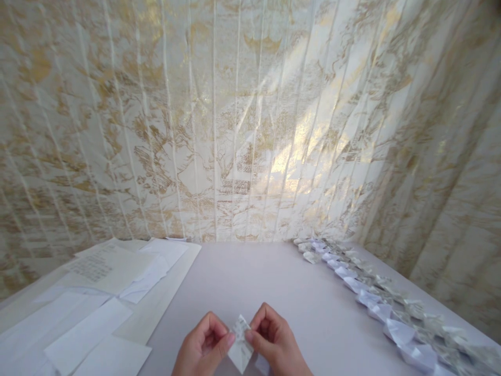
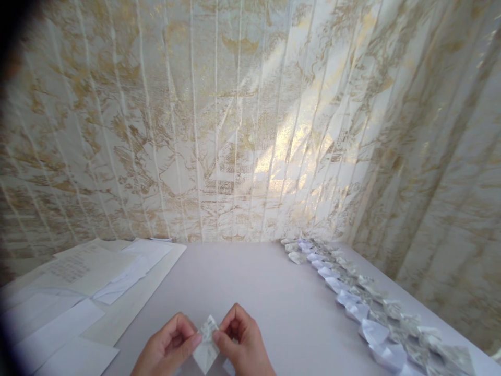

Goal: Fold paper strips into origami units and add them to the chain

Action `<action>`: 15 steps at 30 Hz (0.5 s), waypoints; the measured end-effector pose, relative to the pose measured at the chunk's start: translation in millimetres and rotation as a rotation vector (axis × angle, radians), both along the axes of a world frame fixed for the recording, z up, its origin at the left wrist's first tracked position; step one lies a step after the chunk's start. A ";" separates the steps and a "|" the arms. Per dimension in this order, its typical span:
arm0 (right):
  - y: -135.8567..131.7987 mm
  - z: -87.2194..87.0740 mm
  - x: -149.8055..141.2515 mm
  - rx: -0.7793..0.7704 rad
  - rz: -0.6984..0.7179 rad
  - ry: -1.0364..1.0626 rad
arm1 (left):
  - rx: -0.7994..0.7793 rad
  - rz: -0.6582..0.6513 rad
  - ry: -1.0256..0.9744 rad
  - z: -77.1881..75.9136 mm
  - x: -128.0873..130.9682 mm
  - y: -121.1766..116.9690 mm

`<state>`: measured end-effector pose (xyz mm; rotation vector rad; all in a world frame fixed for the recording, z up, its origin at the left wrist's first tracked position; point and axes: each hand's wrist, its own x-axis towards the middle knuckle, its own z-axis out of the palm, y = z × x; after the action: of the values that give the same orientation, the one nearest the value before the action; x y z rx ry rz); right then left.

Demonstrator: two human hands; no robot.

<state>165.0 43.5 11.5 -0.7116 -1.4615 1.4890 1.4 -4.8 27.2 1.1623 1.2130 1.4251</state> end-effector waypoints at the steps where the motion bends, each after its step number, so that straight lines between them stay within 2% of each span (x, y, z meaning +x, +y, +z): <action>1: 0.0 0.0 0.1 -0.007 0.010 0.023 | 0.000 -0.001 -0.014 -0.7 -0.2 0.4; 7: -2.3 5.8 1.0 -0.032 0.033 0.021 | -0.017 -0.022 -0.028 -2.1 -3.1 3.6; 9: -3.5 8.2 1.1 -0.013 0.079 0.001 | -0.016 -0.027 -0.007 -2.2 -3.8 3.6; 12: -5.2 10.5 1.1 0.019 0.127 -0.094 | -0.011 -0.044 0.037 -2.7 -3.1 1.4; 15: -5.6 9.6 1.6 0.004 0.080 -0.200 | 0.012 -0.077 0.090 -3.5 -0.8 -2.4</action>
<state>166.6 37.9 21.1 -0.8275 -1.6605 1.5094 0.6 -7.2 23.7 1.2797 1.2098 1.3364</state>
